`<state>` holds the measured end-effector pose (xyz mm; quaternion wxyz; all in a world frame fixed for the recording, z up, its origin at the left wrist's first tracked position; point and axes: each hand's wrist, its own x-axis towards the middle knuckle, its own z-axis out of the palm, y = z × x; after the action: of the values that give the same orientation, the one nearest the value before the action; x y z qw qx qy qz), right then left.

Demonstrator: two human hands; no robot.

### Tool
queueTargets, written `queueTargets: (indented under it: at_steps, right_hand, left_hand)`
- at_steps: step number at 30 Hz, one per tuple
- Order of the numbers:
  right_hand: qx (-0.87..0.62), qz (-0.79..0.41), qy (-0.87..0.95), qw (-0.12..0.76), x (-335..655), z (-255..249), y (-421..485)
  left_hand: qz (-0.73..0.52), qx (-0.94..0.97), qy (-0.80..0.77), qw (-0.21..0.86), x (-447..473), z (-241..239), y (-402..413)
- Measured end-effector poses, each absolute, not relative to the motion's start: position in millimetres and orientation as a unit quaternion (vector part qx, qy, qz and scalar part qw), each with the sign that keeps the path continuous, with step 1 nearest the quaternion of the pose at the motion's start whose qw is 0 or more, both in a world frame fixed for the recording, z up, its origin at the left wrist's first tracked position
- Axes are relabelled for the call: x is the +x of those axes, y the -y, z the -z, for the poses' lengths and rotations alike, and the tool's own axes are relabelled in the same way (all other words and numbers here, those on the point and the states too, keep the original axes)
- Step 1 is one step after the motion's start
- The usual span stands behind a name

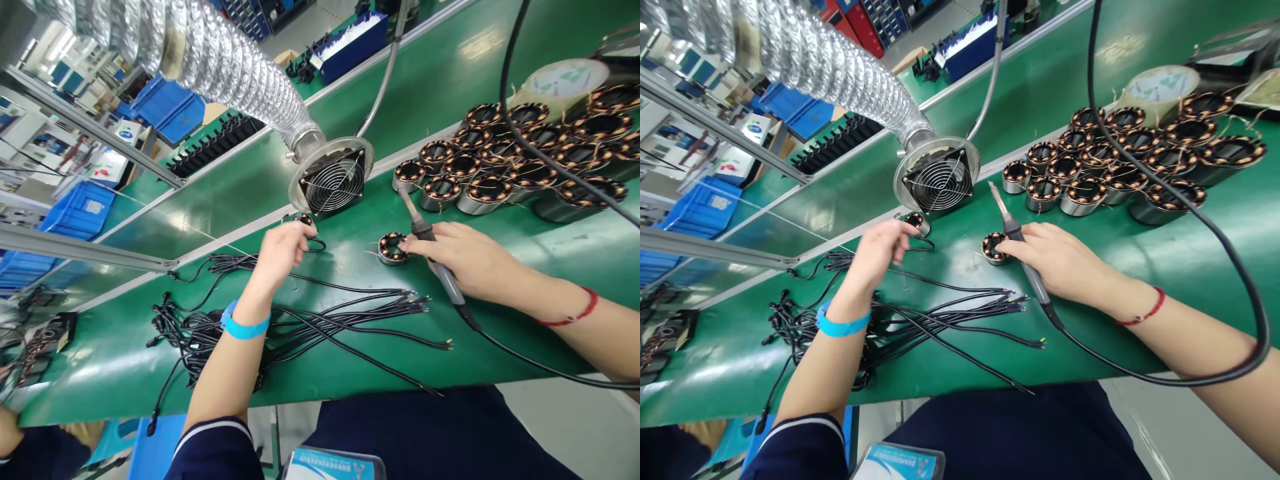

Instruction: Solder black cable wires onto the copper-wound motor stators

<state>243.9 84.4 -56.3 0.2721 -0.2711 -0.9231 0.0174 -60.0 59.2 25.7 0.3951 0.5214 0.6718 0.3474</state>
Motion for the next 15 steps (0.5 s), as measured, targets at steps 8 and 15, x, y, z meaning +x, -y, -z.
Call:
queueTargets:
  at_steps: [8,15]
  right_hand:
    - [-0.362,-0.120,0.888,0.256,215.8,44.6,-73.4]
    - [-0.358,-0.135,0.875,0.296,204.5,51.6,-65.7]
  left_hand:
    - [-0.269,0.550,-0.611,0.502,-13.4,-4.5,-58.4]
    - [-0.160,0.650,-0.565,0.482,-17.1,11.8,-59.6]
